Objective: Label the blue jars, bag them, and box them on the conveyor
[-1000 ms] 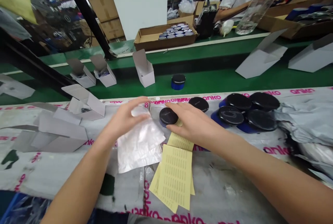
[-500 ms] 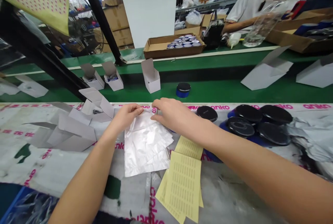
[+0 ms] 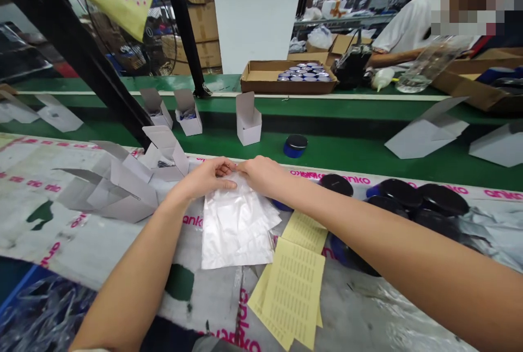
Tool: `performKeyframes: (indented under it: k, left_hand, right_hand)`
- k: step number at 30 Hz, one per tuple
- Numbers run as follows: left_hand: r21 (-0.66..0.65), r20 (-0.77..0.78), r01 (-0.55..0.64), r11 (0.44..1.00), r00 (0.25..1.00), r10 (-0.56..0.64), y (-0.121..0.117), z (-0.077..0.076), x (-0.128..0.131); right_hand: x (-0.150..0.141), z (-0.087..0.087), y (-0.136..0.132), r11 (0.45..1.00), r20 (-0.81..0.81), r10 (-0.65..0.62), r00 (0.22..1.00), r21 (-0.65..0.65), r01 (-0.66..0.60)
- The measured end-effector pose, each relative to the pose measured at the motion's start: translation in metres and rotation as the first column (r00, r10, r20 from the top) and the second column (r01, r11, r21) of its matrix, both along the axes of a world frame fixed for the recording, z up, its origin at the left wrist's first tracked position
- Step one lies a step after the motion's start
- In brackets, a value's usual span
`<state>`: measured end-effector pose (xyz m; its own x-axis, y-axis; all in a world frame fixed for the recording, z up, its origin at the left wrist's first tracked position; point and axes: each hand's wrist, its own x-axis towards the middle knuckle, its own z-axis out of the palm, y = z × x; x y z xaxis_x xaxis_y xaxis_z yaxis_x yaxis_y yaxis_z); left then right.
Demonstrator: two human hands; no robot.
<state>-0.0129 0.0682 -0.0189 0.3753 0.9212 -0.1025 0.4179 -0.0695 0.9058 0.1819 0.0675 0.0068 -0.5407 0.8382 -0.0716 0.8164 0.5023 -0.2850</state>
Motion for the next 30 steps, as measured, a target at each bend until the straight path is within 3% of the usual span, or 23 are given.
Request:
performKeyframes:
  k: [7, 10, 12, 14, 16, 18, 19, 21, 24, 27, 30]
  left_hand:
    - [0.014, -0.131, 0.054, 0.998, 0.990, -0.051, -0.002, -0.002, 0.002]
    - [0.031, -0.170, 0.059, 0.998, 0.984, -0.053, -0.003, 0.000, 0.002]
    - [0.053, -0.183, 0.055, 0.997, 0.982, -0.044, -0.005, 0.006, 0.002]
    - [0.154, -0.143, -0.067, 0.986, 0.986, 0.089, -0.009, 0.016, 0.004]
    - [0.282, -0.009, -0.311, 0.908, 0.945, 0.326, -0.016, 0.025, 0.010]
    - [0.285, 0.170, -0.471, 0.835, 0.882, 0.440, -0.024, 0.032, 0.022]
    - [0.207, 0.243, -0.469, 0.859, 0.875, 0.419, -0.028, 0.034, 0.028]
    - [-0.039, 0.387, -0.338, 0.940, 0.863, 0.326, -0.033, 0.034, 0.042]
    - [-0.300, 0.546, -0.174, 0.938, 0.775, 0.319, -0.036, 0.028, 0.055]
    - [-0.269, 0.564, -0.246, 0.931, 0.743, 0.359, -0.032, 0.021, 0.056]
    - [-0.180, 0.523, -0.339, 0.923, 0.762, 0.382, -0.028, 0.015, 0.054]
  right_hand:
    - [0.016, 0.003, 0.002, 0.991, -0.254, -0.108, 0.961, 0.049, 0.124]
    - [0.031, 0.011, 0.014, 0.976, -0.373, -0.172, 0.912, 0.059, 0.209]
    - [0.041, 0.015, 0.021, 0.951, -0.502, -0.242, 0.831, 0.049, 0.306]
    - [0.049, 0.018, 0.024, 0.918, -0.663, -0.269, 0.699, 0.044, 0.395]
    - [0.051, 0.017, 0.021, 0.900, -0.770, -0.215, 0.600, 0.081, 0.427]
    - [0.048, 0.013, 0.013, 0.902, -0.772, -0.106, 0.627, 0.190, 0.388]
    - [0.045, 0.011, 0.008, 0.903, -0.746, -0.043, 0.665, 0.256, 0.346]
    - [0.040, 0.004, -0.002, 0.904, -0.648, 0.086, 0.757, 0.370, 0.215]
    - [0.036, -0.003, -0.014, 0.901, -0.481, 0.206, 0.852, 0.434, 0.027]
    - [0.035, -0.003, -0.020, 0.947, -0.399, 0.155, 0.904, 0.320, -0.021]
    - [0.033, 0.002, -0.019, 0.999, -0.485, -0.025, 0.874, 0.013, 0.036]
